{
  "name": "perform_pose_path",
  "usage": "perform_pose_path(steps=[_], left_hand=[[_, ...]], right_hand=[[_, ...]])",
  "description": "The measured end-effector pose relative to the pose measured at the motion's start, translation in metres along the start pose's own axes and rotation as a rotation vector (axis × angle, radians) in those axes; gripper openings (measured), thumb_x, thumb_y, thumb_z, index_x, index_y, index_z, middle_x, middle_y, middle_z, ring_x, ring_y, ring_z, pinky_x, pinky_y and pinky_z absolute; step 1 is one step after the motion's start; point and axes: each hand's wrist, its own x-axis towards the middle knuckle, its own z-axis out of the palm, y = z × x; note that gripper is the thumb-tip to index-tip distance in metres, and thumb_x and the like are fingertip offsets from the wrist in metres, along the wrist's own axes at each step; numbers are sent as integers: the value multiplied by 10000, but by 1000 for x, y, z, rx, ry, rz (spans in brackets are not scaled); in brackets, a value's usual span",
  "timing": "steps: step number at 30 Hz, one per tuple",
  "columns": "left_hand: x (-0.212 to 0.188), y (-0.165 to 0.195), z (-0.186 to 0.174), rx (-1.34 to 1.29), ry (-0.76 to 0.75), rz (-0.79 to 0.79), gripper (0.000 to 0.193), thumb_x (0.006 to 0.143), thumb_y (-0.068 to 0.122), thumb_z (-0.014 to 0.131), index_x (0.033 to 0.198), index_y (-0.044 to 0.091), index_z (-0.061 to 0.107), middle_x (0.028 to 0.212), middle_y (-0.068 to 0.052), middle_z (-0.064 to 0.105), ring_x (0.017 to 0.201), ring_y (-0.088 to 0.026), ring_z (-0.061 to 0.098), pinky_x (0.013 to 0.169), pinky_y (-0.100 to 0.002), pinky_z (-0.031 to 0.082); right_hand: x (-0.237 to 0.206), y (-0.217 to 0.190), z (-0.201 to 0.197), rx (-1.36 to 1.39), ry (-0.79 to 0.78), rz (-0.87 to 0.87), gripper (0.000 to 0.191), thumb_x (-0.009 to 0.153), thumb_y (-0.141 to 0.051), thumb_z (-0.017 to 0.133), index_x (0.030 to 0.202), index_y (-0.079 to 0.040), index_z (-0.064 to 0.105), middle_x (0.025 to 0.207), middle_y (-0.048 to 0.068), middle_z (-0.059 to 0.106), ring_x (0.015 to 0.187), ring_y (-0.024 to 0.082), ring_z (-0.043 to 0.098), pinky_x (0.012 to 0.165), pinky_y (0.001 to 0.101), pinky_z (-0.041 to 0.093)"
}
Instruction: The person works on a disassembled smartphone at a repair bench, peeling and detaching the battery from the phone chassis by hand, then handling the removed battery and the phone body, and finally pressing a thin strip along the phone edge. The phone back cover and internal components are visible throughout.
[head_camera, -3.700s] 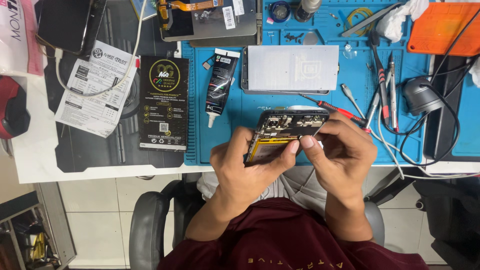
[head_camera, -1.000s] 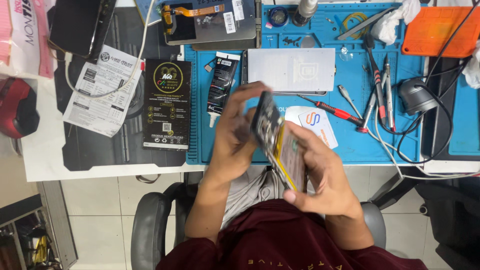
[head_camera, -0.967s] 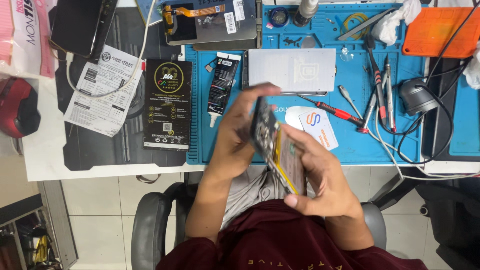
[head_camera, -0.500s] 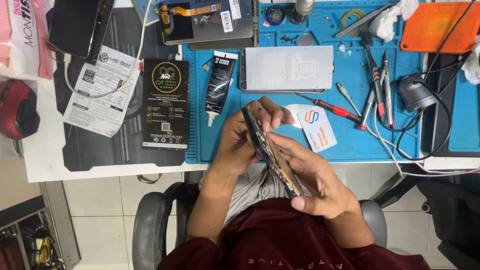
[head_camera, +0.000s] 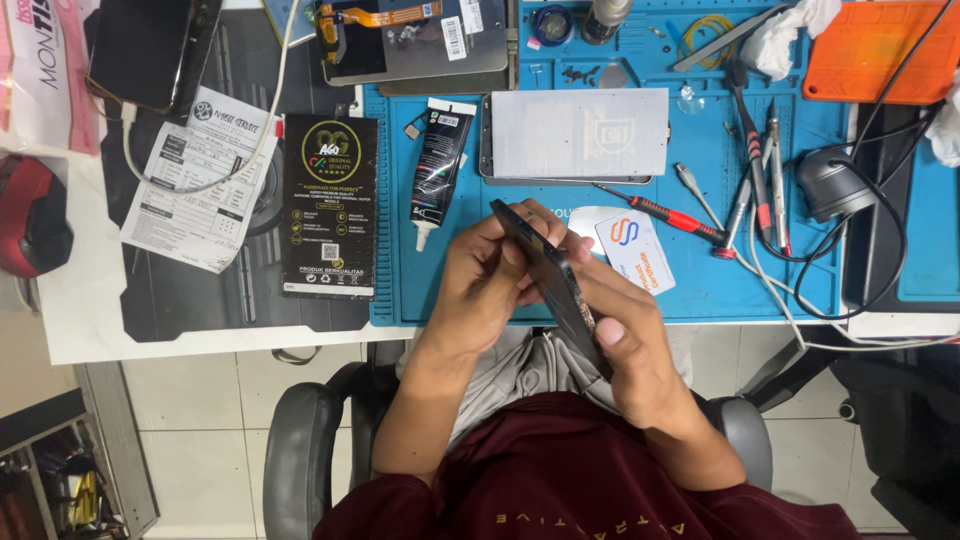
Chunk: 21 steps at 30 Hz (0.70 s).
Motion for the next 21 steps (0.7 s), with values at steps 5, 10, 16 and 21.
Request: perform_pose_path(steps=[5, 10, 16, 21], left_hand=[[9, -37, 22, -6, 0, -8, 522, 1056, 497, 624, 1189, -7, 601, 1042, -117, 708, 1009, -143, 738, 696, -220, 503], [4, -72, 48, 18, 15, -20, 545, 1036, 513, 623, 1185, -11, 613, 1038, -116, 724, 1005, -164, 729, 667, -182, 507], [8, -57, 33, 12, 0, 4, 540, 1041, 519, 631, 1172, -5, 629, 1026, -92, 715, 837, -64, 663, 585, -161, 428], [12, -50, 32, -5, -2, -9, 538, 1028, 533, 633, 1172, 15, 623, 1059, -104, 730, 793, -49, 664, 584, -164, 388]], right_hand=[[-15, 30, -40, -130, 90, -134, 708, 1117, -487, 355, 1249, 160, 613, 1310, 323, 649, 1185, 389, 690, 1049, 390, 510], [-42, 38, -63, -132, 84, -90, 733, 1106, -517, 340, 1218, 136, 652, 1238, 285, 699, 1078, 334, 733, 960, 347, 550], [-30, 36, -59, -155, 106, -96, 752, 1106, -538, 339, 1218, 135, 656, 1228, 275, 701, 1011, 298, 733, 882, 334, 559], [-20, 40, -51, -152, 114, -100, 751, 1095, -535, 350, 1219, 142, 652, 1219, 267, 702, 953, 274, 727, 827, 321, 553]])
